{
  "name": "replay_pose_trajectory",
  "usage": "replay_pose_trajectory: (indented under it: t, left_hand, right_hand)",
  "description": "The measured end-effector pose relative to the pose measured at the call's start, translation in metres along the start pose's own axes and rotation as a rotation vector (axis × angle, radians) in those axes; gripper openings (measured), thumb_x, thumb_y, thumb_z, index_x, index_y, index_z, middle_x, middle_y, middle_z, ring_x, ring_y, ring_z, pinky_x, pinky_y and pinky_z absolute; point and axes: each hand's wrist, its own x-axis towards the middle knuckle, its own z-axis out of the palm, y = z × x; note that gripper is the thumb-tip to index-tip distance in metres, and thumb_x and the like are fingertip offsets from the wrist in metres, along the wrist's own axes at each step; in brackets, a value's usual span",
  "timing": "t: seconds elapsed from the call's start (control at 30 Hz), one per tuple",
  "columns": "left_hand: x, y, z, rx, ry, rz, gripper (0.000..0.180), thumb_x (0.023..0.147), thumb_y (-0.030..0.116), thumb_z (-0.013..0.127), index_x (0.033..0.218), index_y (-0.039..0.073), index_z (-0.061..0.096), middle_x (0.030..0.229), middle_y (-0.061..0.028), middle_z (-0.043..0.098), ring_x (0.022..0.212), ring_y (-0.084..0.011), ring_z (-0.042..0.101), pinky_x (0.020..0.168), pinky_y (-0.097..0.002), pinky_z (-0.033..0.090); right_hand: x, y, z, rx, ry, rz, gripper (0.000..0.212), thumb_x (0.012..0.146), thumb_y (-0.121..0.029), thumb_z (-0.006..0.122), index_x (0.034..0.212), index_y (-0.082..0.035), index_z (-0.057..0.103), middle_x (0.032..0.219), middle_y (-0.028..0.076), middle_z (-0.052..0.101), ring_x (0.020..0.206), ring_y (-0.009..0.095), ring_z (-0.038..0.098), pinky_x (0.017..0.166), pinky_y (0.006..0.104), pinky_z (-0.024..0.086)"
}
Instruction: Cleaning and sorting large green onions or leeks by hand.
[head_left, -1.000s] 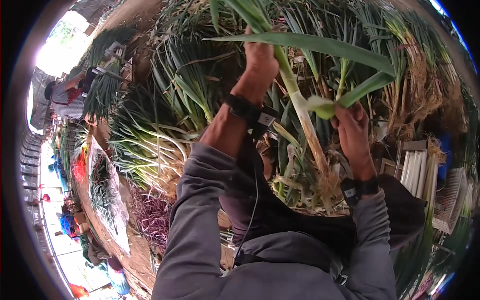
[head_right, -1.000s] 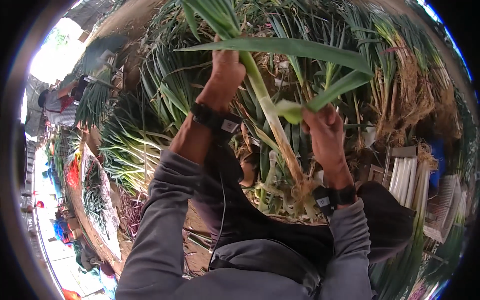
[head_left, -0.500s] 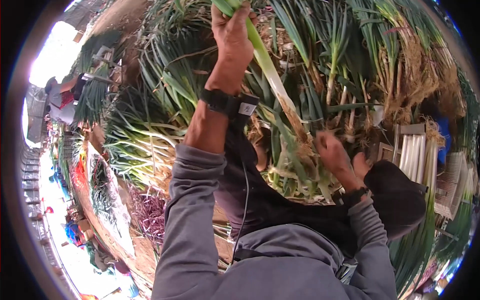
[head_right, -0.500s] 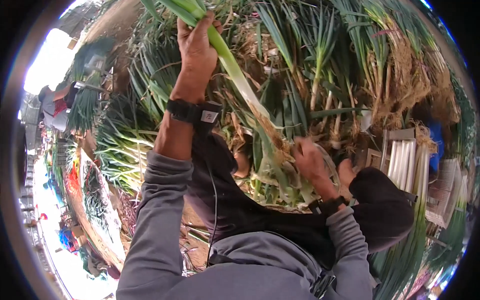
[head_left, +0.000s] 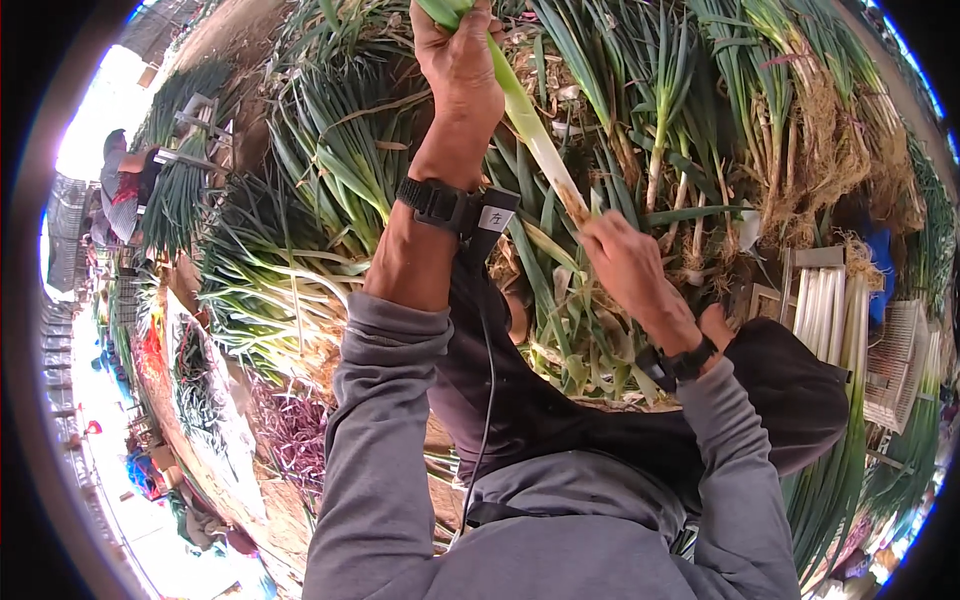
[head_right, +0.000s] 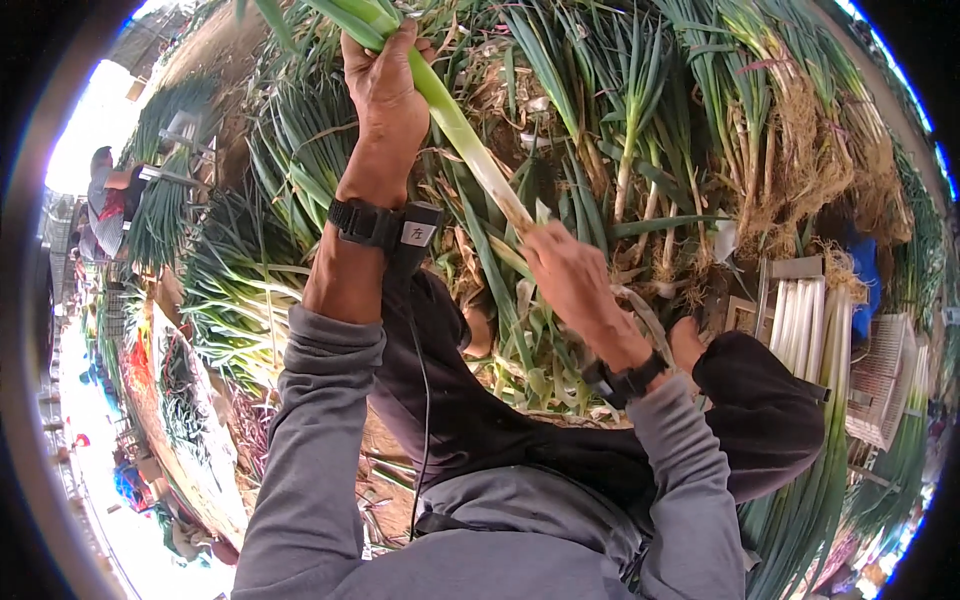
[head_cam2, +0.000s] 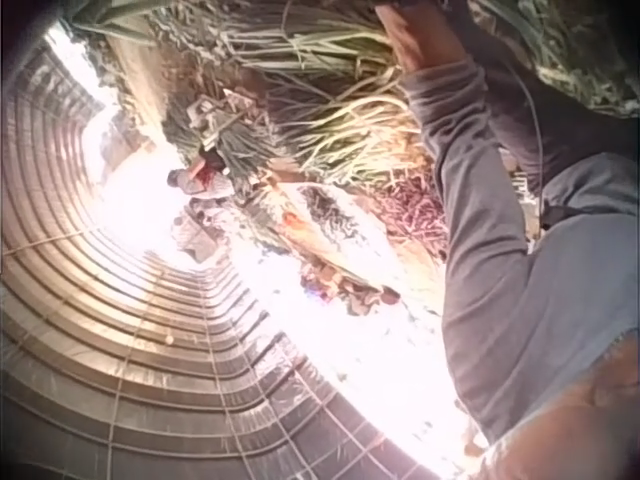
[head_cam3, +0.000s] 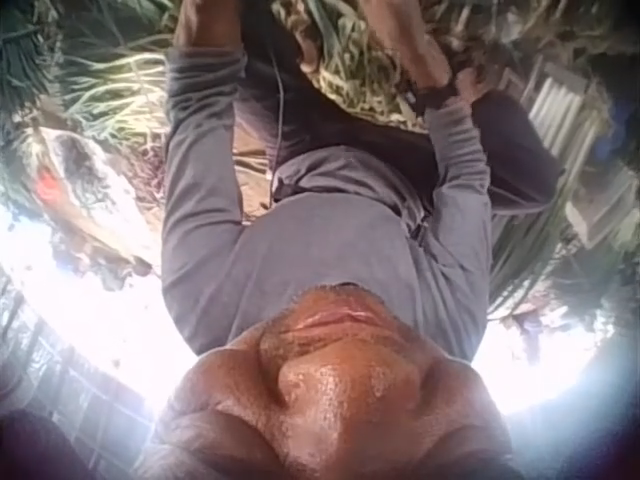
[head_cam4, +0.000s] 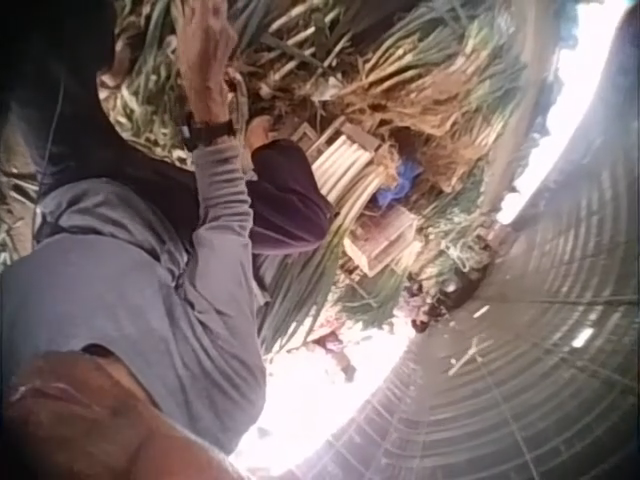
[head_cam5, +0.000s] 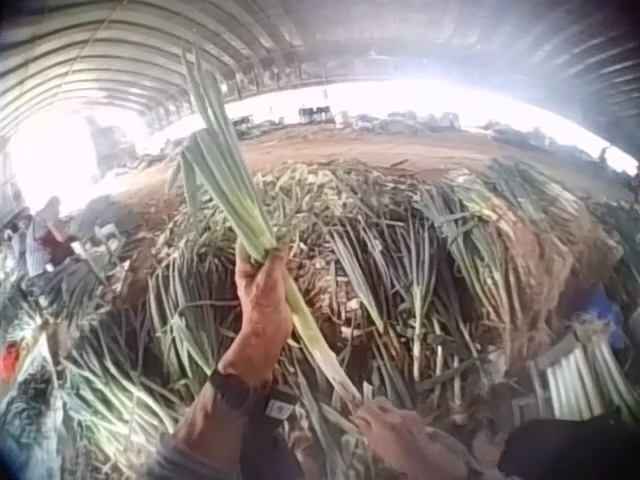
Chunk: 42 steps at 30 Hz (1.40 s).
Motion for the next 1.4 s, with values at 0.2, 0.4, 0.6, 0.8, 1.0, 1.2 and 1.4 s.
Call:
replay_pose_trajectory:
  t: [0.2,0.4,0.6,0.8,1.0,1.2,1.4]
  left_hand:
    - [0.004,0.004,-0.006,-0.070,-0.043,0.009,0.025,0.087,-0.002,0.069,0.105,0.013,0.059,0.091,-0.0011,0.062,0.073,-0.0177,0.062,0.067,-0.0341,0.054]
    - [-0.007,0.007,0.003,-0.126,-0.099,-0.203,0.045,0.088,-0.004,0.062,0.128,0.014,0.050,0.103,-0.0055,0.057,0.085,-0.0209,0.058,0.078,-0.0383,0.051]
    - [-0.020,0.002,0.024,-0.166,-0.176,-0.313,0.063,0.085,-0.009,0.054,0.141,0.015,0.039,0.107,-0.0085,0.053,0.090,-0.0229,0.056,0.083,-0.0427,0.050]
    - [-0.022,-0.003,0.027,-0.257,-0.312,-0.337,0.053,0.090,0.001,0.067,0.136,0.016,0.045,0.104,-0.0043,0.061,0.098,-0.0168,0.061,0.088,-0.0446,0.054]
    - [-0.023,-0.012,0.023,-0.206,-0.305,-0.414,0.034,0.088,0.005,0.072,0.119,0.007,0.058,0.096,-0.0031,0.063,0.086,-0.0152,0.064,0.080,-0.0339,0.057]
    - [-0.026,-0.004,0.032,-0.206,-0.217,-0.361,0.031,0.087,0.012,0.077,0.111,0.005,0.058,0.093,-0.0029,0.062,0.082,-0.0138,0.062,0.075,-0.0313,0.055]
    - [-0.032,-0.001,0.039,-0.190,-0.199,-0.363,0.032,0.088,0.014,0.077,0.109,0.004,0.056,0.089,-0.0021,0.059,0.078,-0.0116,0.059,0.071,-0.0296,0.052]
  right_hand:
    - [-0.123,0.057,0.017,-0.149,-0.454,-0.019,0.006,0.087,-0.005,0.057,0.092,-0.005,0.059,0.085,0.017,0.059,0.072,0.037,0.063,0.061,0.0420,0.051]
    - [-0.018,-0.008,-0.027,0.100,0.061,0.080,0.018,0.091,-0.013,0.065,0.107,-0.006,0.064,0.100,0.013,0.066,0.087,0.034,0.065,0.073,0.0412,0.054]
    - [0.081,-0.009,-0.034,0.015,0.379,-0.061,0.025,0.087,-0.014,0.071,0.111,-0.006,0.066,0.105,0.010,0.068,0.091,0.031,0.065,0.077,0.0386,0.053]
    - [0.091,-0.011,-0.051,0.131,0.229,0.021,0.017,0.085,-0.014,0.071,0.096,-0.002,0.067,0.093,0.013,0.066,0.086,0.032,0.064,0.075,0.0395,0.051]
    - [0.088,-0.016,-0.042,-0.102,0.139,0.002,0.011,0.087,-0.014,0.065,0.090,-0.004,0.063,0.086,0.012,0.066,0.077,0.031,0.064,0.072,0.0390,0.051]
    - [0.076,-0.010,-0.044,0.075,0.311,0.023,0.019,0.086,-0.015,0.072,0.101,-0.005,0.065,0.087,0.010,0.065,0.075,0.021,0.064,0.066,0.0351,0.051]
    - [0.083,-0.016,-0.039,0.194,0.310,-0.047,0.023,0.084,-0.016,0.076,0.102,-0.004,0.066,0.093,0.011,0.066,0.079,0.027,0.063,0.069,0.0376,0.050]
